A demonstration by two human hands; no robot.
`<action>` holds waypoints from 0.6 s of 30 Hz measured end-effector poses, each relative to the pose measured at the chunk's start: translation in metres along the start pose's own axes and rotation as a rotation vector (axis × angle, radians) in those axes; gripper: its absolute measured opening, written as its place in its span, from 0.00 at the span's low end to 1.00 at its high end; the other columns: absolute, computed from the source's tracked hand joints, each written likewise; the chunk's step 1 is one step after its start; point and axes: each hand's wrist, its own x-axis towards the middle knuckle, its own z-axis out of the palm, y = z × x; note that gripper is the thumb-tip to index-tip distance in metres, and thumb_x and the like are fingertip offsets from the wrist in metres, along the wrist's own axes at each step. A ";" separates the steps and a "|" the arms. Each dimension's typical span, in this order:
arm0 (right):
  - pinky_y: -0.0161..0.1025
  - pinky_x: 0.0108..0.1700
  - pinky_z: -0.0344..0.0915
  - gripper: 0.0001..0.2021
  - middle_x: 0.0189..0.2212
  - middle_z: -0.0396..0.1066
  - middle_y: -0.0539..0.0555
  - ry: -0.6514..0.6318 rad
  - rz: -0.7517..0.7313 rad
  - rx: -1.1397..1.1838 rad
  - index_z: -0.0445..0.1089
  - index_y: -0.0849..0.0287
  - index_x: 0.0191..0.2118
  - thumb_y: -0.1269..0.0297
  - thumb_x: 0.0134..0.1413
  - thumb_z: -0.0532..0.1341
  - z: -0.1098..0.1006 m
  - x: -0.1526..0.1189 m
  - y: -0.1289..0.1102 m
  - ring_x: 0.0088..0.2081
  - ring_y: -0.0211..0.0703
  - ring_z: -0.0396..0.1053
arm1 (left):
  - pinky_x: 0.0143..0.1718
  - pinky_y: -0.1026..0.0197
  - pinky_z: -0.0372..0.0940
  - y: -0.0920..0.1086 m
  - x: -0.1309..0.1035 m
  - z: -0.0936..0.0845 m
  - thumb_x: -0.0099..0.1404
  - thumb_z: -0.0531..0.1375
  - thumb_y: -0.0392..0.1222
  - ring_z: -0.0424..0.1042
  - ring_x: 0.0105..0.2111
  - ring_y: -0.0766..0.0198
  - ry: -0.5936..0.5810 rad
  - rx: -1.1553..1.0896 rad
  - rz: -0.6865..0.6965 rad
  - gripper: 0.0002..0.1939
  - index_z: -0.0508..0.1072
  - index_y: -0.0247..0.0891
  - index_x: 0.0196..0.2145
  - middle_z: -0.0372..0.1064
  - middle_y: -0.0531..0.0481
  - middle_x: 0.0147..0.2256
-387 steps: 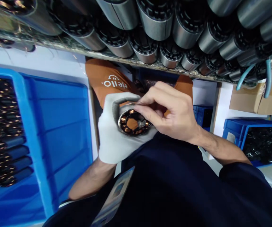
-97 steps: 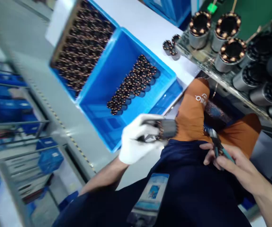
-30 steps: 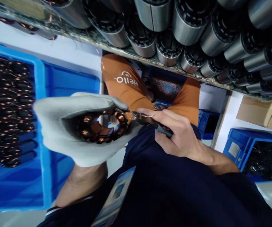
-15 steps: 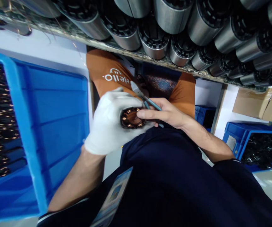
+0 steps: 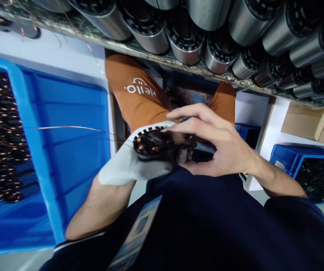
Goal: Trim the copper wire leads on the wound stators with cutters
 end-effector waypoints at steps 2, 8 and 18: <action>0.47 0.63 0.75 0.25 0.63 0.74 0.63 -0.123 0.032 -0.177 0.74 0.61 0.70 0.74 0.71 0.64 -0.021 -0.003 -0.016 0.64 0.48 0.74 | 0.50 0.61 0.79 0.017 0.004 0.006 0.60 0.76 0.32 0.81 0.44 0.59 0.005 0.077 0.066 0.18 0.81 0.34 0.48 0.80 0.47 0.45; 0.52 0.56 0.71 0.34 0.58 0.73 0.61 -0.341 0.054 -0.463 0.69 0.57 0.78 0.75 0.68 0.61 -0.051 -0.013 -0.036 0.54 0.53 0.72 | 0.40 0.68 0.73 0.034 0.004 0.009 0.65 0.73 0.36 0.76 0.37 0.68 -0.023 0.331 0.031 0.12 0.76 0.31 0.42 0.76 0.50 0.38; 0.45 0.40 0.66 0.29 0.42 0.70 0.55 -0.391 0.095 -0.520 0.72 0.61 0.77 0.72 0.74 0.59 -0.046 -0.012 -0.036 0.39 0.45 0.69 | 0.33 0.68 0.66 0.018 0.004 0.012 0.64 0.72 0.33 0.70 0.32 0.72 0.105 0.467 0.095 0.14 0.70 0.35 0.42 0.72 0.56 0.36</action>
